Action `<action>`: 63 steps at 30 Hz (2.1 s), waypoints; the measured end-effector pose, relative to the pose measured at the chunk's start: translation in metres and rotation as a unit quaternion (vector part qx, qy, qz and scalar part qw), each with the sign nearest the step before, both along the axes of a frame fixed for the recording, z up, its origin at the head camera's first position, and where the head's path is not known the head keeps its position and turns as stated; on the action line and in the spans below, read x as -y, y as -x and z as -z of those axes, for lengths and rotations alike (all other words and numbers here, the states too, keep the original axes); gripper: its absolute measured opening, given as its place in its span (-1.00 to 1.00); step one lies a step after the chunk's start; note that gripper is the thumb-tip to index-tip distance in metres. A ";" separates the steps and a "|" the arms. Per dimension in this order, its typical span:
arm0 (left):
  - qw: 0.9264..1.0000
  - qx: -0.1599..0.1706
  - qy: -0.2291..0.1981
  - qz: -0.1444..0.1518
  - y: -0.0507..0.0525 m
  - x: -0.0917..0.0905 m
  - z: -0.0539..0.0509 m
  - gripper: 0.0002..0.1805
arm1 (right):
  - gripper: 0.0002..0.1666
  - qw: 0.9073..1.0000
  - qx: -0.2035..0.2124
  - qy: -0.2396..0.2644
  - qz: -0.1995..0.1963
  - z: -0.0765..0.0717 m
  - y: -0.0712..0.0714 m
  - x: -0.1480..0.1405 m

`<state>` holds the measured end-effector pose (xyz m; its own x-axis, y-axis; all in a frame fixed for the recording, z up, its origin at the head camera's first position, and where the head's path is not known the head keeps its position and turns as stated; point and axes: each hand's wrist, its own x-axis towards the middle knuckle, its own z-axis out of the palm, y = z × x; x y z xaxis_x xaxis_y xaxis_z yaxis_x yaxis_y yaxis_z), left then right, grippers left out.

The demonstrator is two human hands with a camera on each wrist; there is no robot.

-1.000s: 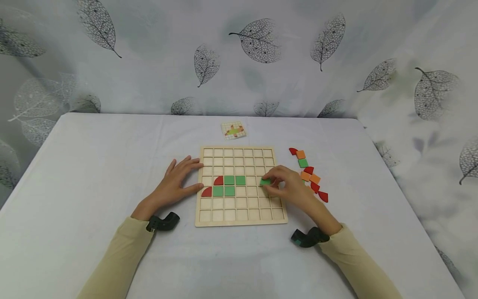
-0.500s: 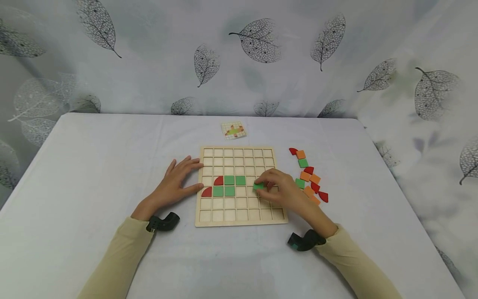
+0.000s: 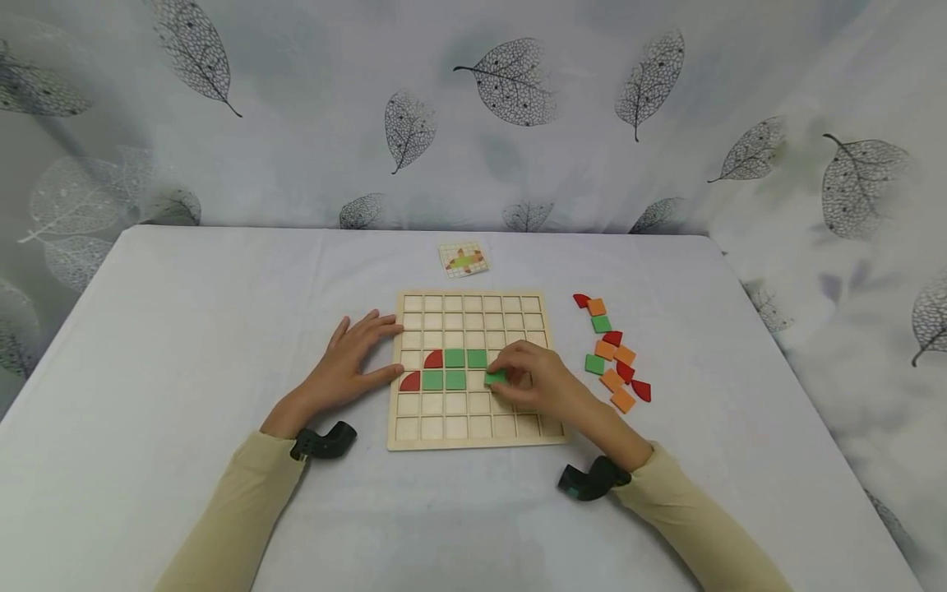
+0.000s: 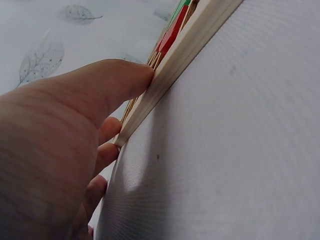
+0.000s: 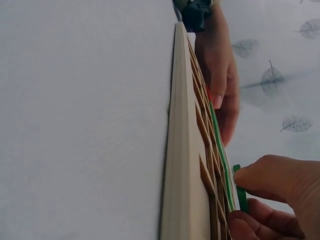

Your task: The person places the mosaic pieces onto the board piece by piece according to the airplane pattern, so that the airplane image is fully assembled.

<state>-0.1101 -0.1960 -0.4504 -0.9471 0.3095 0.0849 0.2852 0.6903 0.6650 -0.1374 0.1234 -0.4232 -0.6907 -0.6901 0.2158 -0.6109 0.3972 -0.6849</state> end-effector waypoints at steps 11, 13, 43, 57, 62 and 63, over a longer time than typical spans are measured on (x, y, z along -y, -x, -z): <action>1.000 -0.004 -0.004 0.002 0.000 0.000 0.001 -0.34 | -0.84 0.999 0.005 -0.028 -0.015 0.001 -0.001 0.012; 1.000 -0.005 -0.003 0.002 0.000 0.000 0.001 -0.34 | -0.85 0.999 0.003 -0.028 -0.018 0.001 0.000 0.013; 1.000 -0.002 0.005 0.000 0.000 0.000 0.001 -0.34 | -0.85 0.999 -0.014 -0.019 -0.031 0.004 -0.003 0.009; 1.000 0.008 0.007 -0.001 0.000 0.000 0.000 -0.34 | -0.89 1.000 0.006 -0.019 -0.015 -0.001 -0.005 0.000; 1.000 0.009 0.009 -0.001 0.001 0.000 0.000 -0.34 | -0.89 1.000 0.001 -0.017 -0.005 -0.004 -0.004 -0.004; 1.000 0.009 0.010 -0.001 0.000 0.000 0.000 -0.34 | -0.88 1.000 -0.003 -0.016 -0.003 -0.004 -0.004 -0.005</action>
